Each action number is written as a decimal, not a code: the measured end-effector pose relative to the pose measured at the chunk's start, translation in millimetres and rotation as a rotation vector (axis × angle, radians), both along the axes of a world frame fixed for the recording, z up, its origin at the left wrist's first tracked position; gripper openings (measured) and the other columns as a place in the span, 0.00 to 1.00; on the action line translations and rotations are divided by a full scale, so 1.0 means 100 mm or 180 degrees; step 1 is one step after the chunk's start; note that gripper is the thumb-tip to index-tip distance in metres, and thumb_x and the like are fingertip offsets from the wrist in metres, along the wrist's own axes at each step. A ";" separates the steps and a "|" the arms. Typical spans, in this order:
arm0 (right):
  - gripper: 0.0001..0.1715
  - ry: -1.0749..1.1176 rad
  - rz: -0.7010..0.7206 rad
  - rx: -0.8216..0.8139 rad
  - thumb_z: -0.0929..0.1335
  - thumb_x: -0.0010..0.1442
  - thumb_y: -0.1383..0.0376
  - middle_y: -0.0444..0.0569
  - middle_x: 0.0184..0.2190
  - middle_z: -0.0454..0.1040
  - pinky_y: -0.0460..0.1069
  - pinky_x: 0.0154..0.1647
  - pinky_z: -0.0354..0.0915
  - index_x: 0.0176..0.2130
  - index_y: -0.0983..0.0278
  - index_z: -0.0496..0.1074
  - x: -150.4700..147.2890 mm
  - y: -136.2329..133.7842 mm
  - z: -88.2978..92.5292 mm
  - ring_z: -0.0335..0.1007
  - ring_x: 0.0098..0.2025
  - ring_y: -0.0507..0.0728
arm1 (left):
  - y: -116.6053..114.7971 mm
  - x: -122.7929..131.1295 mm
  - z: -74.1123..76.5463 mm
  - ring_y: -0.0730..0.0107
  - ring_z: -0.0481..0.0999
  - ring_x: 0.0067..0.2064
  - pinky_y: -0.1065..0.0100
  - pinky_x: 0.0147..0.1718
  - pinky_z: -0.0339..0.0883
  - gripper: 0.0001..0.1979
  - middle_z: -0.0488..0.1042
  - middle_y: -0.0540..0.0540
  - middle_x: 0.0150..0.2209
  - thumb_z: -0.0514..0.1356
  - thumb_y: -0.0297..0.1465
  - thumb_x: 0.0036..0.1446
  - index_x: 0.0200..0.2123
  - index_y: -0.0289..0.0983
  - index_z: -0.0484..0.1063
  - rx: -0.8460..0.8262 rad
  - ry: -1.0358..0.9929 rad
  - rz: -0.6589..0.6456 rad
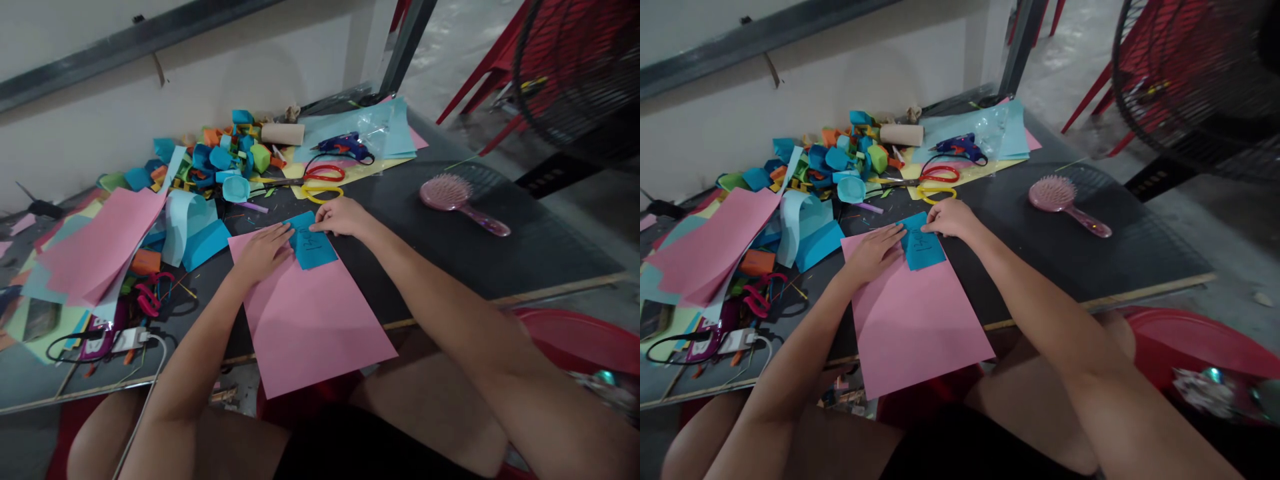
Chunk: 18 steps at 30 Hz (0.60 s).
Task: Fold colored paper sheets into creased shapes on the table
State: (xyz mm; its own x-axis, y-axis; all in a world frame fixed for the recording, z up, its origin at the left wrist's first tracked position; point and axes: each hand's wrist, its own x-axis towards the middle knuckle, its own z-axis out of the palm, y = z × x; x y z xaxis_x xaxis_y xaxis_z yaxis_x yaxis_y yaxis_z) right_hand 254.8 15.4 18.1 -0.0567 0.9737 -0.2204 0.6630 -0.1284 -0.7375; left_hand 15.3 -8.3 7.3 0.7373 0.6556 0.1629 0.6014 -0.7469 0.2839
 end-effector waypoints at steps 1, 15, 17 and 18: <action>0.10 -0.0008 -0.0008 0.0006 0.77 0.47 0.63 0.42 0.17 0.73 0.47 0.20 0.60 0.26 0.63 0.74 0.00 0.00 0.00 0.64 0.15 0.49 | 0.00 0.00 0.00 0.56 0.62 0.67 0.52 0.65 0.57 0.24 0.64 0.37 0.65 0.53 0.36 0.67 0.62 0.32 0.65 -0.0005 -0.0002 0.0001; 0.09 0.0000 0.0041 0.0039 0.77 0.49 0.64 0.43 0.18 0.73 0.46 0.20 0.60 0.27 0.64 0.75 0.00 -0.01 0.02 0.64 0.15 0.49 | 0.02 -0.01 -0.03 0.58 0.61 0.68 0.52 0.66 0.56 0.24 0.63 0.37 0.66 0.51 0.36 0.68 0.63 0.33 0.64 0.0056 0.0024 -0.0019; 0.08 -0.0026 0.0066 0.0007 0.76 0.49 0.64 0.43 0.18 0.73 0.46 0.20 0.60 0.28 0.64 0.75 0.00 -0.02 0.03 0.64 0.15 0.48 | 0.02 -0.02 -0.02 0.58 0.61 0.68 0.53 0.66 0.56 0.24 0.62 0.36 0.66 0.50 0.37 0.68 0.63 0.32 0.64 0.0085 0.0044 -0.0041; 0.08 -0.0043 0.0079 -0.0019 0.76 0.50 0.64 0.43 0.19 0.74 0.45 0.21 0.60 0.29 0.64 0.76 0.00 -0.02 0.04 0.64 0.16 0.48 | 0.02 -0.02 -0.01 0.58 0.60 0.68 0.52 0.66 0.56 0.25 0.62 0.36 0.66 0.49 0.38 0.69 0.63 0.32 0.64 0.0090 0.0069 -0.0062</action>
